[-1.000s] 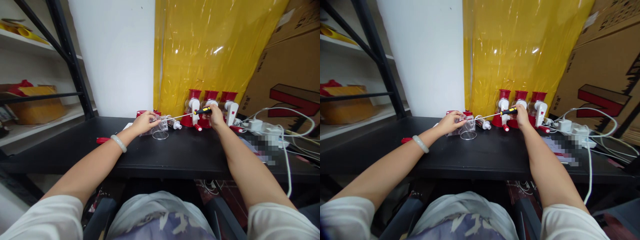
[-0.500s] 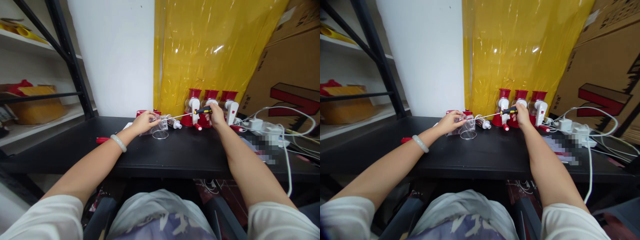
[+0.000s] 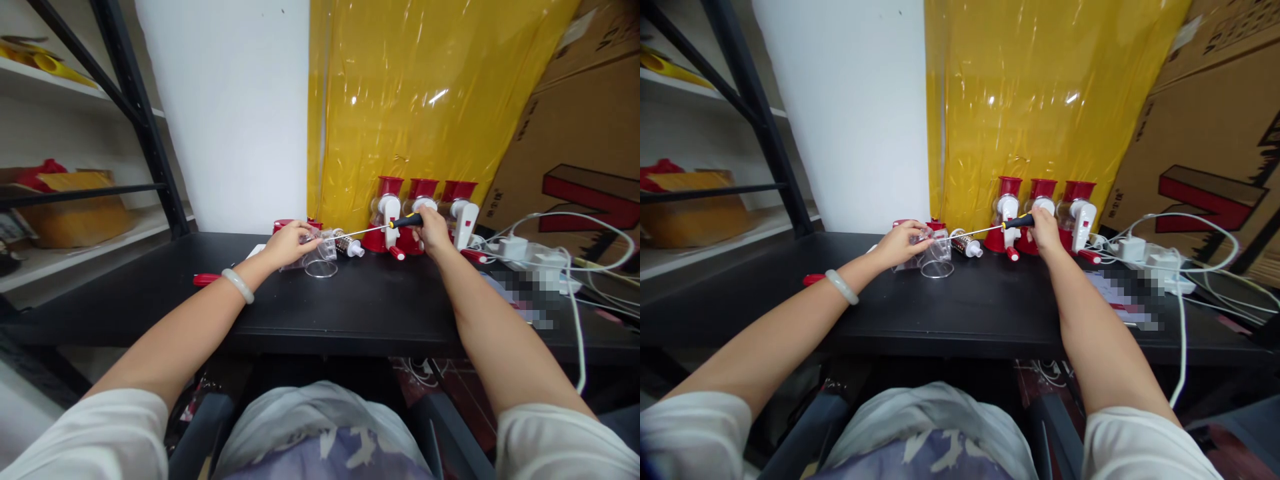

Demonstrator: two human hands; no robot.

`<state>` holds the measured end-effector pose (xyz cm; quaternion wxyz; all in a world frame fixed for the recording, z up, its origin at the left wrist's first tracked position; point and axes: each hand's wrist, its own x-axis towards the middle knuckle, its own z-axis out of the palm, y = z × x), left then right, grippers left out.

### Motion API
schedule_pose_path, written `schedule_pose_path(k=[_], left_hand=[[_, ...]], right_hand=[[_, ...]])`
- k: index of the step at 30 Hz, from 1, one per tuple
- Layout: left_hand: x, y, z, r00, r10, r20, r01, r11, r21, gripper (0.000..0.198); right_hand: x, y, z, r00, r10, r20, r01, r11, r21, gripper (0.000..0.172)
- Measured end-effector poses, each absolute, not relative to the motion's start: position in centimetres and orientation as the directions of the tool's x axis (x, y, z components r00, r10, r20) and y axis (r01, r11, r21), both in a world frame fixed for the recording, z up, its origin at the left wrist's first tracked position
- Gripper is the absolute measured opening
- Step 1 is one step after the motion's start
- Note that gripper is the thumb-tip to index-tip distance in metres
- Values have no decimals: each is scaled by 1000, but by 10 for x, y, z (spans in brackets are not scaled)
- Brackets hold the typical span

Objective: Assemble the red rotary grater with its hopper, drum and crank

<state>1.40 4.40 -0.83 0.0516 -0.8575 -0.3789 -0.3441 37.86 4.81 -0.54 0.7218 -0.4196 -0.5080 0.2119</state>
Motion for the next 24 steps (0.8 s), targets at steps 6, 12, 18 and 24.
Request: schedule_pose_path(k=[6,12,18,24], left_hand=[[14,44,-8,481,610,630,676,-715,176,38],[13,45,-8,478,611,631,683,-710,170,40],[14,43,-7,479,614,627,684,-709,172,39],[14,42,-7,482,604,634,673,-719,173,37]], right_hand=[[378,44,-2,366,829,424,-80,482,-873,34],[377,40,-1,368,742,560,49,586,-809,32],[379,45,-4,346,800,490,-2,522,-853,49],[380,43,-2,366,777,512,11,547,-837,32]])
